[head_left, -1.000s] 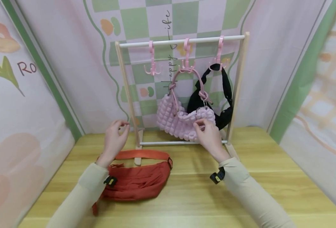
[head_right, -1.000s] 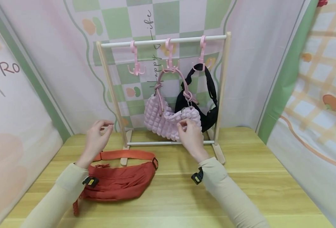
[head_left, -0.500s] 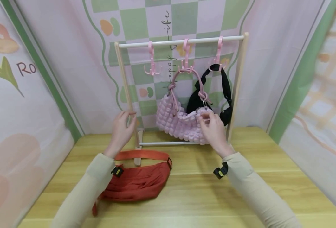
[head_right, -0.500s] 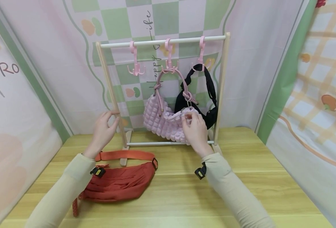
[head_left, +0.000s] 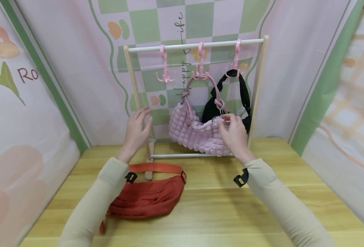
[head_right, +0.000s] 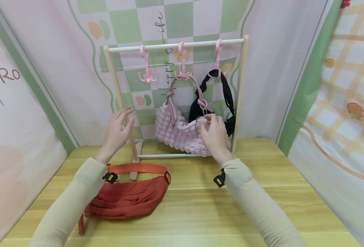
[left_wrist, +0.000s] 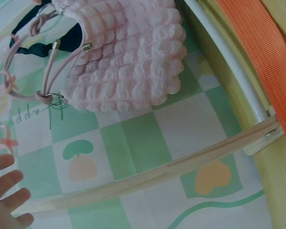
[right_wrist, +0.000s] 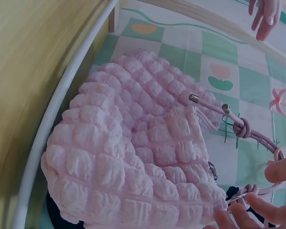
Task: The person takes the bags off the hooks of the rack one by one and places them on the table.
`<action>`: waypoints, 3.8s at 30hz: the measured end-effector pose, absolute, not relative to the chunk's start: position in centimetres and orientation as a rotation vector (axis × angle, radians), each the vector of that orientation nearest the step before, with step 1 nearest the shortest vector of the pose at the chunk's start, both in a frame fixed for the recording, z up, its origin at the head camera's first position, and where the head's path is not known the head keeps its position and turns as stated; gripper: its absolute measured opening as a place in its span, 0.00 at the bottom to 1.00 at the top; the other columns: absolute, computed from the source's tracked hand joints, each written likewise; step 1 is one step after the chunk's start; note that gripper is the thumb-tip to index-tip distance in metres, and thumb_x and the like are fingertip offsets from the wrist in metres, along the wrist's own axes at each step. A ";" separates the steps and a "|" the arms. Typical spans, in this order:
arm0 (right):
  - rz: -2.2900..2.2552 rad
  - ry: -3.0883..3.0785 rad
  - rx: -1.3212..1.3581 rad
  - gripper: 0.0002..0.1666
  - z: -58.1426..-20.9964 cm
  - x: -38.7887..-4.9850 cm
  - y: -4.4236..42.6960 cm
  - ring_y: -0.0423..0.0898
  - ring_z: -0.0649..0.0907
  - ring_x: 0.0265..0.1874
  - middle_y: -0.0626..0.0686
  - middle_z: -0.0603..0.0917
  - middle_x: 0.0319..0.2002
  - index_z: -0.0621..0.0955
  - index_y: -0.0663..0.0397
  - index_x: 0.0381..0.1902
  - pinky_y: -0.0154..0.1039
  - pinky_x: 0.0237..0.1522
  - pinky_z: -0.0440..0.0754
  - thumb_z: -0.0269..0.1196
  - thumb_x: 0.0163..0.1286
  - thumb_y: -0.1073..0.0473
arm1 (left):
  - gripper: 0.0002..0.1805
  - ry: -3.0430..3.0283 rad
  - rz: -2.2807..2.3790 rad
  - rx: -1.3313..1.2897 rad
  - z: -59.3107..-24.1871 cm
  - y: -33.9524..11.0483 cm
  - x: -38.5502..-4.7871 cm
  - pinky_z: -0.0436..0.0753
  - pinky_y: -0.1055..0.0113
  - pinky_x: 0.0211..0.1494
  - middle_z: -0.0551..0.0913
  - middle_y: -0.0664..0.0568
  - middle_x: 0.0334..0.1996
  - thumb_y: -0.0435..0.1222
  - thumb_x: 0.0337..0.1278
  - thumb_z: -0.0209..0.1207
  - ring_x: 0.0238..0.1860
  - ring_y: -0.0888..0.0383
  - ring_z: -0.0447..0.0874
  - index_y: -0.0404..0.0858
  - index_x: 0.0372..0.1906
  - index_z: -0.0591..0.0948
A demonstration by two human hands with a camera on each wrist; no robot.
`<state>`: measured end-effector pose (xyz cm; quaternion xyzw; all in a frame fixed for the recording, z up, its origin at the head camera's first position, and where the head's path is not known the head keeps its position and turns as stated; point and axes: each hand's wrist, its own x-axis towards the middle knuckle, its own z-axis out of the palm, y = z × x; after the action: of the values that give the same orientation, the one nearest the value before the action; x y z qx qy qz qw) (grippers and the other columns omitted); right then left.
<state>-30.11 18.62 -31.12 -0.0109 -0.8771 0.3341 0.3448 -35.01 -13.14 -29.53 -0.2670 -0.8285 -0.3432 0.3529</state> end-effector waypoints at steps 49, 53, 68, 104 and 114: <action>0.699 -2.341 -0.015 0.28 -26.2 -33.7 19.8 0.63 0.78 0.51 0.64 0.78 0.53 0.75 0.59 0.59 0.60 0.49 0.75 0.52 0.71 0.46 | 0.27 -2.097 -0.500 -0.833 -21.9 -8.9 -37.7 0.44 0.52 0.76 0.62 0.44 0.71 0.41 0.66 0.52 0.72 0.45 0.55 0.39 0.67 0.67; 0.696 -2.350 -0.019 0.28 -26.0 -33.9 19.7 0.64 0.78 0.52 0.63 0.78 0.54 0.75 0.58 0.59 0.60 0.49 0.75 0.51 0.71 0.46 | 0.27 -2.103 -0.485 -0.834 -21.4 -8.6 -38.0 0.44 0.53 0.76 0.61 0.46 0.71 0.42 0.67 0.51 0.73 0.46 0.54 0.39 0.68 0.66; 0.715 -2.380 0.008 0.29 -25.2 -34.2 19.3 0.64 0.78 0.51 0.63 0.77 0.56 0.74 0.58 0.60 0.59 0.48 0.76 0.50 0.72 0.44 | 0.28 -2.134 -0.354 -0.864 -19.3 -7.1 -38.4 0.46 0.53 0.76 0.60 0.46 0.72 0.44 0.68 0.48 0.73 0.48 0.53 0.41 0.69 0.64; 0.734 -2.415 -0.021 0.28 -23.2 -35.1 19.3 0.60 0.78 0.52 0.59 0.79 0.55 0.74 0.57 0.59 0.56 0.51 0.75 0.48 0.72 0.44 | 0.27 -2.160 -0.194 -0.883 -14.2 -4.1 -39.2 0.39 0.61 0.77 0.59 0.48 0.72 0.44 0.69 0.46 0.74 0.50 0.50 0.43 0.70 0.63; 0.738 -2.425 -0.033 0.27 -23.0 -35.3 19.4 0.58 0.80 0.50 0.58 0.80 0.54 0.75 0.57 0.57 0.55 0.51 0.75 0.48 0.72 0.44 | 0.28 -2.192 -0.161 -0.884 -13.4 -3.4 -39.6 0.40 0.59 0.77 0.59 0.48 0.72 0.44 0.69 0.45 0.74 0.48 0.51 0.43 0.71 0.61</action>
<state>-35.32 19.42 -23.04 -0.0126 -0.9130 0.2777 0.2987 -39.64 -3.44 -13.39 -0.3456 -0.8570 -0.0631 0.3770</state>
